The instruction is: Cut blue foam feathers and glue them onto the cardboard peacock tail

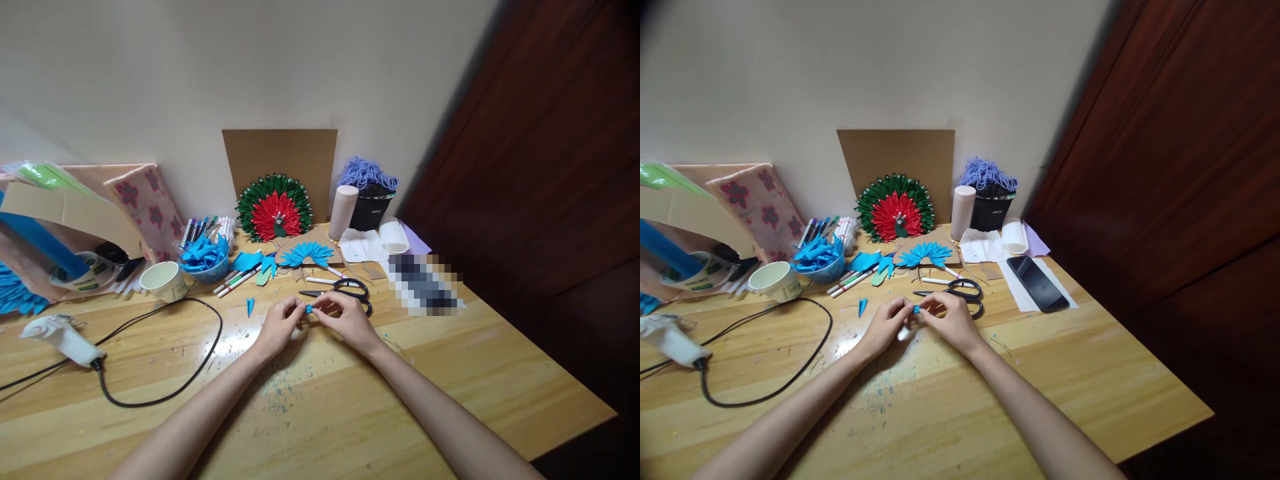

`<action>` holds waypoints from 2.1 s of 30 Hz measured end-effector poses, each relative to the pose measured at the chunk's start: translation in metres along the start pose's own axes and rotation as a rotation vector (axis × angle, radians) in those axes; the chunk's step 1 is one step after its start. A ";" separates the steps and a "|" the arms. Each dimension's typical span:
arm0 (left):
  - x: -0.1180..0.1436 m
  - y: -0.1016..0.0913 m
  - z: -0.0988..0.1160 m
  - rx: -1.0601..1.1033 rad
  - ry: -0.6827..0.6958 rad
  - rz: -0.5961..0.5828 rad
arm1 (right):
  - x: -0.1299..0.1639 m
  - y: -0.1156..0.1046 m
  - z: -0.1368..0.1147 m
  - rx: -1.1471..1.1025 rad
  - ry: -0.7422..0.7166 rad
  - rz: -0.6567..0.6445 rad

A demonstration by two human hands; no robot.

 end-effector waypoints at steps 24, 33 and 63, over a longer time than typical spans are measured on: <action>0.005 0.004 0.019 -0.247 0.165 -0.023 | -0.005 -0.002 0.013 0.009 0.035 0.000; 0.007 0.004 0.022 -0.332 0.215 0.001 | -0.005 0.002 0.018 -0.062 0.081 -0.047; 0.006 0.002 0.019 -0.295 0.186 0.014 | -0.006 0.001 0.024 -0.176 0.144 -0.088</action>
Point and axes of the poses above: each hand's wrist, its own x-axis away from the middle knuckle, its own y-axis out of the palm, z = x × y, the point moved 8 cm from there along -x, towards the middle knuckle, and after that the axes turned 4 degrees about z, right-handed, at the moved point
